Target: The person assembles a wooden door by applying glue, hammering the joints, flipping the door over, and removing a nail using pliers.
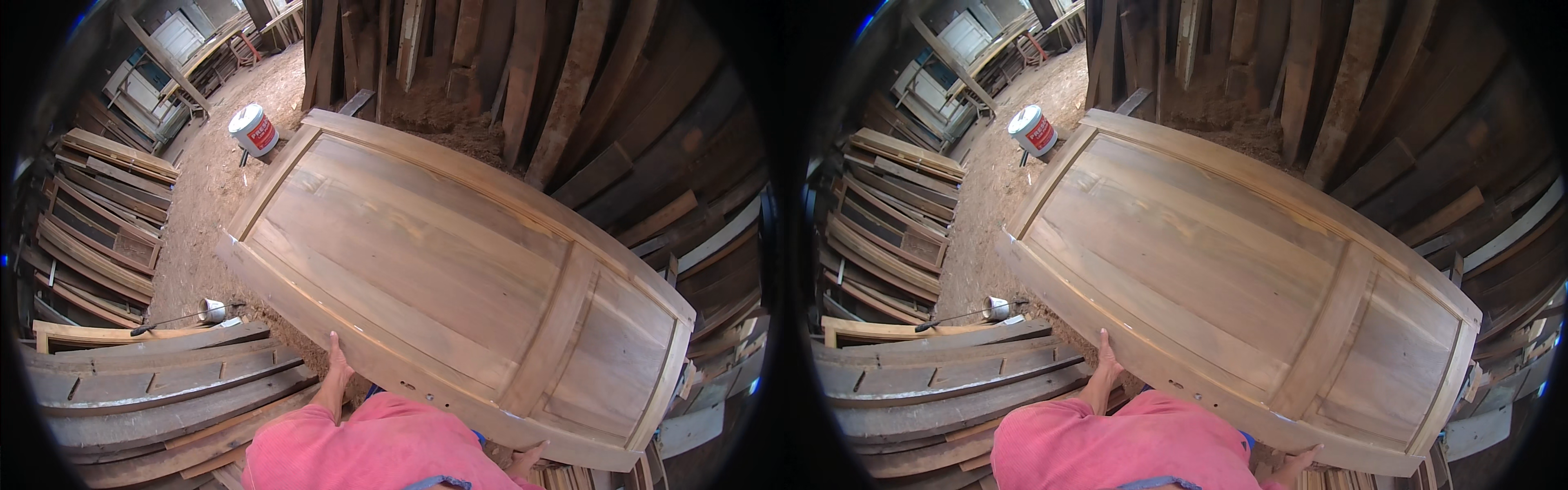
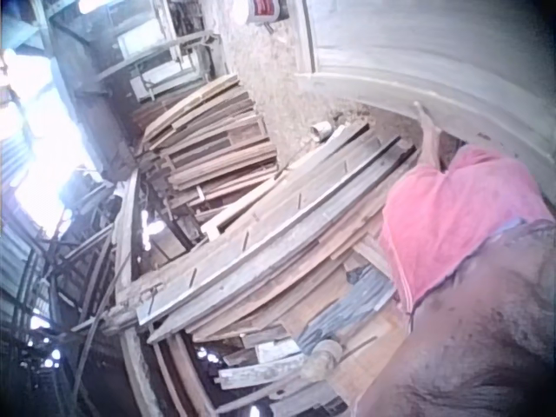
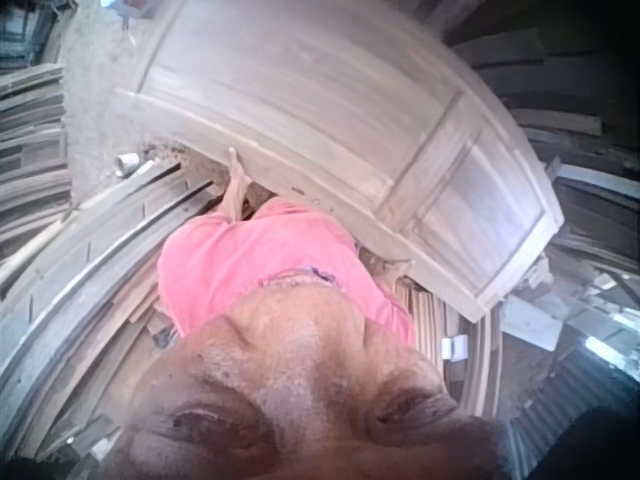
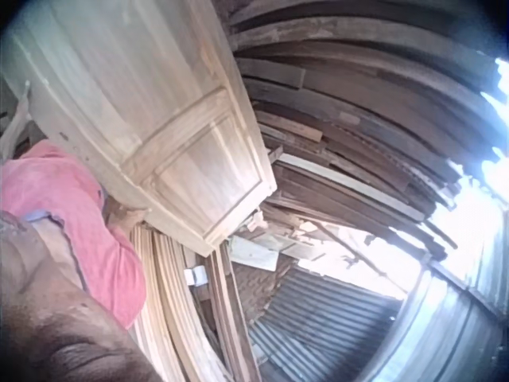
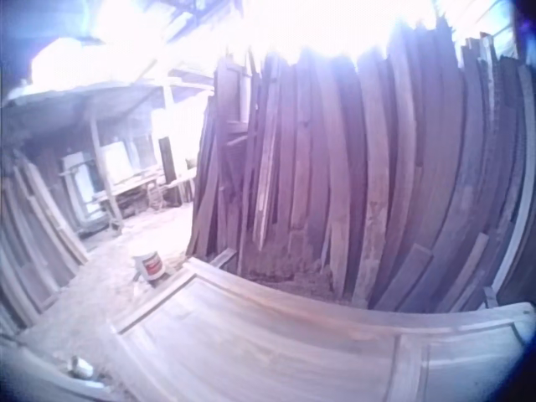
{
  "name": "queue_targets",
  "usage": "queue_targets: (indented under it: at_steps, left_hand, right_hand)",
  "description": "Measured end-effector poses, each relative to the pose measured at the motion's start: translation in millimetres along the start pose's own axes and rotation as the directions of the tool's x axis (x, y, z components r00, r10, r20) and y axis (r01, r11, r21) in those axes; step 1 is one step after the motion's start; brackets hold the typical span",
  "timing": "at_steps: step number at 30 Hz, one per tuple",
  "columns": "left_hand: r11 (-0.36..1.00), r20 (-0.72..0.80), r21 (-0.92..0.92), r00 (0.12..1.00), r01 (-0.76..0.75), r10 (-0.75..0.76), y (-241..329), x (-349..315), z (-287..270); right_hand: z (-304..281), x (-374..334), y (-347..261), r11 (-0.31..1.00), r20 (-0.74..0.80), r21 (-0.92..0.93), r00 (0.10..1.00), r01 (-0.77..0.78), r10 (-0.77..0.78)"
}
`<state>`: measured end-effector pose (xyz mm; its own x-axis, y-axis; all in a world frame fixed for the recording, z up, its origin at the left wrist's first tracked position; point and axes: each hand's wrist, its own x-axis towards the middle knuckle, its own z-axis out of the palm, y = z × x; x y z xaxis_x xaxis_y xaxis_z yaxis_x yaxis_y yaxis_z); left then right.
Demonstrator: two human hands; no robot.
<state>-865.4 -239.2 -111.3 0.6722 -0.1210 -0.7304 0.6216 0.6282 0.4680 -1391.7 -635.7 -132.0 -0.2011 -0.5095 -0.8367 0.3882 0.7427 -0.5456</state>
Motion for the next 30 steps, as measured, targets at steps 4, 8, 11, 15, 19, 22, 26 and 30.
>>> queue_targets:
  at_steps: [4, 8, 11, 15, 19, 22, 26, 30]
  left_hand:
    - [0.997, -0.058, 0.068, 0.998, -0.029, 0.033, 1, -6, 6]
    - [0.999, -0.012, -0.001, 0.999, -0.034, 0.034, 1, -8, 9]
    - [0.999, 0.044, 0.046, 0.999, -0.007, 0.005, 4, -13, 13]
    - [0.984, -0.021, 0.061, 0.986, -0.165, 0.166, 23, -9, -3]
    - [0.993, -0.009, -0.022, 0.994, -0.113, 0.113, 73, 25, -5]
    - [0.991, -0.053, 0.060, 0.991, -0.122, 0.125, 94, 41, 7]
    - [0.981, -0.056, 0.132, 0.987, -0.141, 0.150, 93, 50, -9]
    - [0.973, -0.038, 0.141, 0.981, -0.182, 0.189, 93, 40, -5]
  right_hand:
    - [29, -39, -21, 0.990, -0.214, -0.138, 0.976, 0.019, -0.048]
    - [33, -26, -28, 0.996, -0.216, -0.091, 0.976, -0.021, 0.001]
    - [13, 8, -18, 0.995, 0.013, 0.102, 1.000, 0.012, -0.014]
    - [19, -16, 1, 1.000, -0.019, 0.022, 1.000, -0.010, 0.011]
    - [54, -61, 29, 0.998, -0.127, -0.022, 0.990, 0.059, -0.061]
    - [67, -65, 39, 0.998, -0.120, 0.015, 0.991, 0.059, -0.057]
    - [59, -63, 39, 0.997, -0.104, 0.034, 0.993, 0.066, -0.062]
    - [57, -53, 32, 0.998, -0.071, 0.027, 0.996, 0.064, -0.062]
